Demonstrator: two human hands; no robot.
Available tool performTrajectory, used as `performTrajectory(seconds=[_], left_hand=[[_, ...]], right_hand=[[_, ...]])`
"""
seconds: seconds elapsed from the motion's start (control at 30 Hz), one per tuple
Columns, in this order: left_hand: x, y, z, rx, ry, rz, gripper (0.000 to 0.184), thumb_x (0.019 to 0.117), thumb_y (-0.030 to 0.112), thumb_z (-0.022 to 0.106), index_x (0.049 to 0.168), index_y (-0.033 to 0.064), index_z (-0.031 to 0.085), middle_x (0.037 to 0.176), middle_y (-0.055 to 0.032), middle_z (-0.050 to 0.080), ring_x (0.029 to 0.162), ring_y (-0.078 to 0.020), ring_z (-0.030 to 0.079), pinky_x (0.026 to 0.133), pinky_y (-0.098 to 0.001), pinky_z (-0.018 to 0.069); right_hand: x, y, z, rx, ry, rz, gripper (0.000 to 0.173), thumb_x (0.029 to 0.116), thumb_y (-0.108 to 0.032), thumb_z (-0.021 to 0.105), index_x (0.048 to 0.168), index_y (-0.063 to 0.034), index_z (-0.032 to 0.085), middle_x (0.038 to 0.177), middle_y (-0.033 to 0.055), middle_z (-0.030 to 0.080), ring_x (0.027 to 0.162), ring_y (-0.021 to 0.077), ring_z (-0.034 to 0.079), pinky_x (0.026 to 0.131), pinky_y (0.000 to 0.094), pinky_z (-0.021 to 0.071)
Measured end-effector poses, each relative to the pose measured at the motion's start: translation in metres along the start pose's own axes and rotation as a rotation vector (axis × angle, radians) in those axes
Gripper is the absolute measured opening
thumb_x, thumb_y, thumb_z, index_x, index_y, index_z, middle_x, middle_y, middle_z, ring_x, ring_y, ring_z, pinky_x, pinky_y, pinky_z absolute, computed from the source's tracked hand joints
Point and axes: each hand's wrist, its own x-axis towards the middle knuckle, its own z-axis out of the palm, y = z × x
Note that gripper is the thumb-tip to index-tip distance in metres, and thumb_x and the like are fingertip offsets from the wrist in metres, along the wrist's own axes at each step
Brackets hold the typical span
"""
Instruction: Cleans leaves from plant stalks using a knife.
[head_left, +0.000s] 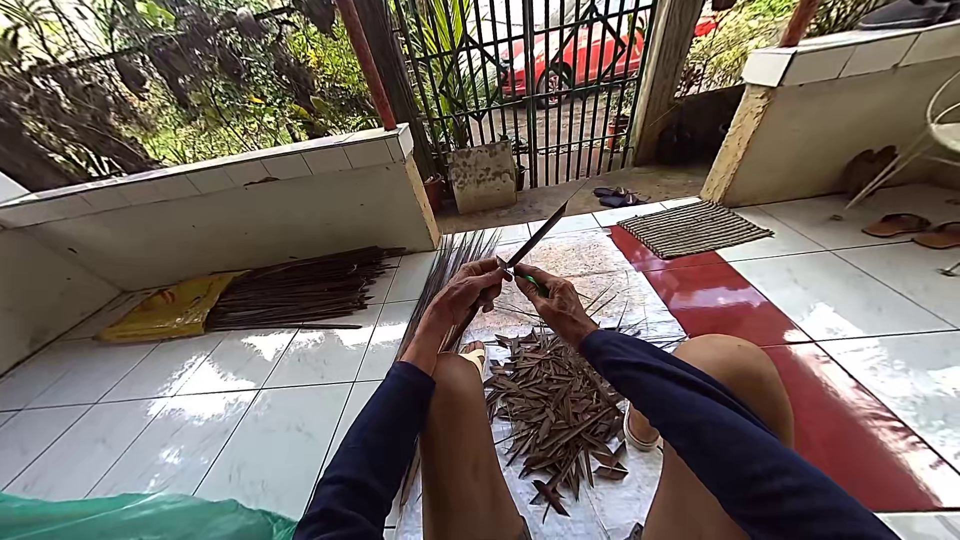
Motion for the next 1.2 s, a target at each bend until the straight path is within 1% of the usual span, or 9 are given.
performTrajectory(seconds=[0.23,0.4,0.5,0.6,0.73,0.9,1.03,1.13,1.2], left_hand=[[0.001,0.001,-0.003,-0.067,-0.045,-0.036,0.018,0.1067,0.019,0.052,0.101,0.0071,0.064,0.058,0.0035,0.039,0.045,-0.0069,0.039,0.05,-0.0237,0.0469],[0.0,0.0,-0.006,-0.166,-0.078,-0.074,0.022,0.1078,0.021,0.048,0.097,0.0079,0.063,0.056,0.0049,0.037,0.044,-0.0066,0.039,0.049,-0.0231,0.0463],[0.0,-0.001,-0.009,-0.218,-0.109,-0.086,0.024,0.1086,0.024,0.048,0.097,0.0086,0.062,0.055,0.006,0.034,0.043,-0.0061,0.037,0.048,-0.0229,0.0453],[0.0,-0.002,-0.01,-0.199,-0.135,-0.085,0.024,0.1088,0.025,0.049,0.099,0.0082,0.062,0.055,0.0052,0.036,0.044,-0.0067,0.039,0.05,-0.0237,0.0469],[0.001,-0.002,-0.009,-0.151,-0.147,-0.065,0.025,0.1088,0.025,0.048,0.098,0.0073,0.063,0.055,0.0045,0.036,0.043,-0.007,0.039,0.049,-0.024,0.0462],[-0.001,0.001,-0.007,-0.139,-0.121,-0.068,0.025,0.1083,0.025,0.05,0.098,0.0064,0.064,0.054,0.0042,0.036,0.042,-0.0063,0.038,0.046,-0.0228,0.0453],[-0.003,0.004,-0.003,-0.113,-0.084,-0.073,0.024,0.1074,0.025,0.051,0.098,0.0064,0.064,0.054,0.0043,0.035,0.041,-0.0059,0.037,0.045,-0.0222,0.0448],[-0.003,0.003,-0.003,-0.085,-0.086,-0.08,0.025,0.1077,0.025,0.05,0.1,0.0055,0.065,0.054,0.0043,0.035,0.041,-0.0058,0.036,0.045,-0.0223,0.0442],[-0.003,0.001,-0.005,-0.08,-0.103,-0.084,0.026,0.1078,0.025,0.05,0.1,0.0052,0.065,0.054,0.0039,0.036,0.041,-0.0063,0.038,0.046,-0.023,0.0454]], right_hand=[[-0.001,0.001,0.0,-0.079,0.041,-0.063,0.034,0.1057,-0.041,0.057,0.137,-0.031,0.067,0.121,-0.0057,0.072,0.103,0.009,0.069,0.093,0.0416,0.0562],[-0.002,0.002,0.001,-0.086,0.049,-0.081,0.035,0.1056,-0.042,0.056,0.137,-0.0316,0.067,0.12,-0.0053,0.073,0.104,0.0094,0.069,0.094,0.0413,0.0569],[0.0,0.003,-0.003,-0.117,0.062,-0.088,0.035,0.1056,-0.042,0.056,0.138,-0.0336,0.066,0.116,-0.0032,0.073,0.1,0.0124,0.069,0.089,0.0443,0.0564],[-0.001,0.003,-0.004,-0.14,0.08,-0.106,0.034,0.1059,-0.04,0.056,0.138,-0.0352,0.066,0.115,-0.0036,0.073,0.098,0.012,0.07,0.087,0.0435,0.0568],[-0.005,-0.001,0.0,-0.216,0.136,-0.075,0.034,0.1057,-0.043,0.055,0.137,-0.0362,0.066,0.112,-0.0018,0.073,0.097,0.016,0.07,0.083,0.048,0.0567],[-0.007,-0.006,0.002,-0.293,0.165,-0.039,0.036,0.1061,-0.044,0.053,0.139,-0.0341,0.065,0.103,0.0022,0.072,0.091,0.02,0.069,0.078,0.049,0.0556],[-0.007,-0.007,0.002,-0.308,0.17,-0.022,0.036,0.1057,-0.045,0.054,0.139,-0.0359,0.065,0.099,0.0017,0.071,0.088,0.0197,0.068,0.075,0.0491,0.0554],[-0.006,-0.007,0.001,-0.327,0.203,-0.012,0.035,0.1059,-0.044,0.054,0.137,-0.0346,0.067,0.109,0.0006,0.073,0.095,0.0198,0.07,0.08,0.0497,0.0558],[-0.003,-0.005,-0.002,-0.312,0.227,-0.014,0.036,0.106,-0.043,0.055,0.137,-0.0304,0.067,0.112,0.0023,0.073,0.097,0.0217,0.07,0.08,0.0512,0.0556]])
